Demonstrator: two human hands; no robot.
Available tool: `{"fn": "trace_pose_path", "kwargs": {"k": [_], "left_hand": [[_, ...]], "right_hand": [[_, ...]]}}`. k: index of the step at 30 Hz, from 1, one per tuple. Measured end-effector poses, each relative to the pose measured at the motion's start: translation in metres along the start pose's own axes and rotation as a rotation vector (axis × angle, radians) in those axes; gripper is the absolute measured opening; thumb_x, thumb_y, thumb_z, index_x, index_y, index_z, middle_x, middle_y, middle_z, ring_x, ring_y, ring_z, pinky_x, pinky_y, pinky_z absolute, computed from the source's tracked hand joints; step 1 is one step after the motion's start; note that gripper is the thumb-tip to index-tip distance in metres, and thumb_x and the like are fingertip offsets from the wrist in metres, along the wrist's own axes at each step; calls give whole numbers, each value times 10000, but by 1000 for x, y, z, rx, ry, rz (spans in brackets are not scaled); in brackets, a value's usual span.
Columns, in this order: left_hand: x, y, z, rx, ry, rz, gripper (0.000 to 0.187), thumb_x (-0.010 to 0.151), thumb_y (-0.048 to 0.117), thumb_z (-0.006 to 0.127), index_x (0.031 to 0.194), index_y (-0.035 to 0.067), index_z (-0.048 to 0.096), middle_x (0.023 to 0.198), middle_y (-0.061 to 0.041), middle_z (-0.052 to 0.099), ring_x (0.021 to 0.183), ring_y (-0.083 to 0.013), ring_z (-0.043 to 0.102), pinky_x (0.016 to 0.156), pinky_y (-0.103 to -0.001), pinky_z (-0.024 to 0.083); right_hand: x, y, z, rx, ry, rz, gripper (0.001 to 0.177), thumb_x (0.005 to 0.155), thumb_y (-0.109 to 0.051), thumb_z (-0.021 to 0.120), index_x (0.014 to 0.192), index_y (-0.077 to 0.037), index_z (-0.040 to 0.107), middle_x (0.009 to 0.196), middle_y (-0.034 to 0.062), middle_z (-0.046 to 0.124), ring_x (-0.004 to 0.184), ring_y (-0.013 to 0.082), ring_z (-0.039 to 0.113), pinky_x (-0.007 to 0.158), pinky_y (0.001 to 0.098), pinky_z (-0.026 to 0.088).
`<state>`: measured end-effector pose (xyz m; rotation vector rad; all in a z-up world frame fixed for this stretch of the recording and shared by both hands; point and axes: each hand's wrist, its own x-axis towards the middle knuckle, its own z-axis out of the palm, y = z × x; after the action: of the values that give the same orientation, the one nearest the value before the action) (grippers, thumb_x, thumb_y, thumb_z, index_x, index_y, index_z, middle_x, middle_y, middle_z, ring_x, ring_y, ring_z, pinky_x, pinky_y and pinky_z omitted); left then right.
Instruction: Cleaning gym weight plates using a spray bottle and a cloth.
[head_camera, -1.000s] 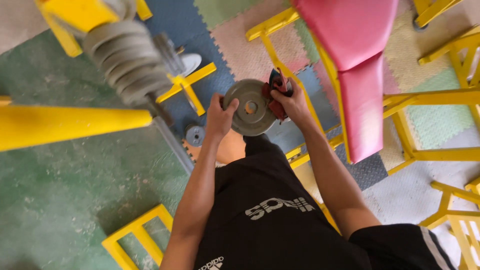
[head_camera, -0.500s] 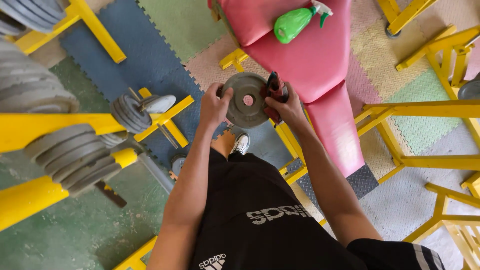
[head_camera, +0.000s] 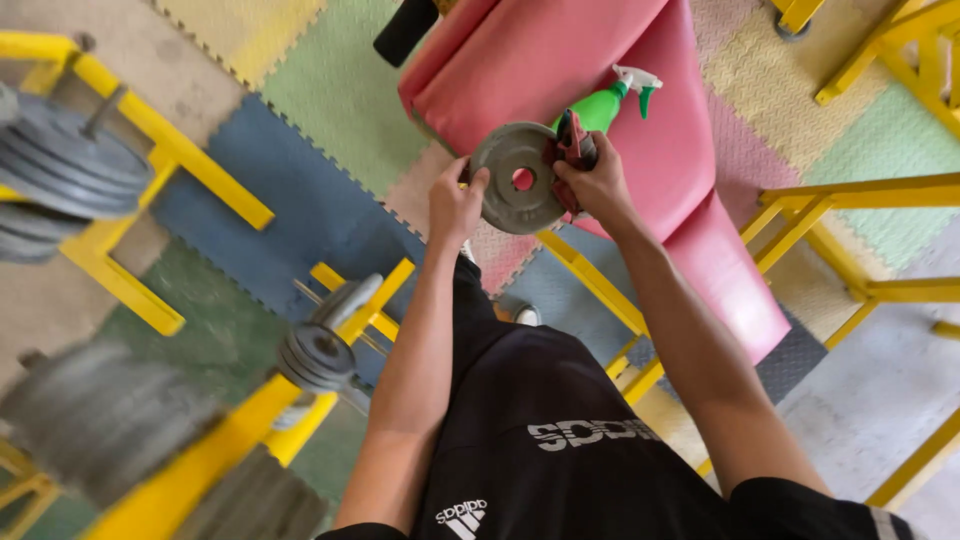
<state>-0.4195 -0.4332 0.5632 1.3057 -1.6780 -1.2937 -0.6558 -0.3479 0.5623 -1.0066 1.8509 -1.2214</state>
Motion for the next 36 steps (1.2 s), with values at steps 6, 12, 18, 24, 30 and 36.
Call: {"fn": "trace_pose_path", "kwargs": {"k": [6,12,18,24,30,36], "left_hand": [[97,4,-12,160,-15,27,323,848,206,754,1113,22,743,952,-207,742,880,-346,721,805,-423,551],[167,-1,-10,269,-29,98,307,845,199,781,1099,27,762,955,-246,729,914,-420,706,821,-468,542],[200,-1,4,325,-110,11,264,879,192,750,1072,12,758,946,-254,731,927,-418,704,820,-484,538],[203,-19,24,430,-29,53,346,852,151,751,1160,-4,717,1002,-251,705,948,-425,677,827,-500,526],[185,-2,24,465,32,32,418,857,110,733,1257,-4,687,1161,-225,703,1064,-401,675,914,-484,531],[161,52,39,559,43,117,469,848,92,747,1300,4,661,1349,-232,616,1189,-421,575,1015,-475,477]], "right_hand": [[66,-20,31,77,78,128,367,842,-59,793,1139,-36,580,952,45,648,854,141,619,762,336,547],[109,-16,57,108,203,269,368,837,-69,775,1156,-46,592,944,34,640,858,139,618,775,325,546],[134,-1,63,150,258,278,352,859,-57,736,1185,-48,603,999,35,660,905,127,625,812,310,546],[144,19,60,156,222,307,343,910,-70,700,1230,-60,576,997,45,649,895,138,609,798,324,534],[145,31,37,-105,120,206,286,931,-98,721,1184,-43,599,952,107,666,880,185,632,807,355,530],[143,-2,0,-116,249,283,296,866,-171,745,1115,-67,624,1038,99,763,989,220,748,862,361,585]]}}
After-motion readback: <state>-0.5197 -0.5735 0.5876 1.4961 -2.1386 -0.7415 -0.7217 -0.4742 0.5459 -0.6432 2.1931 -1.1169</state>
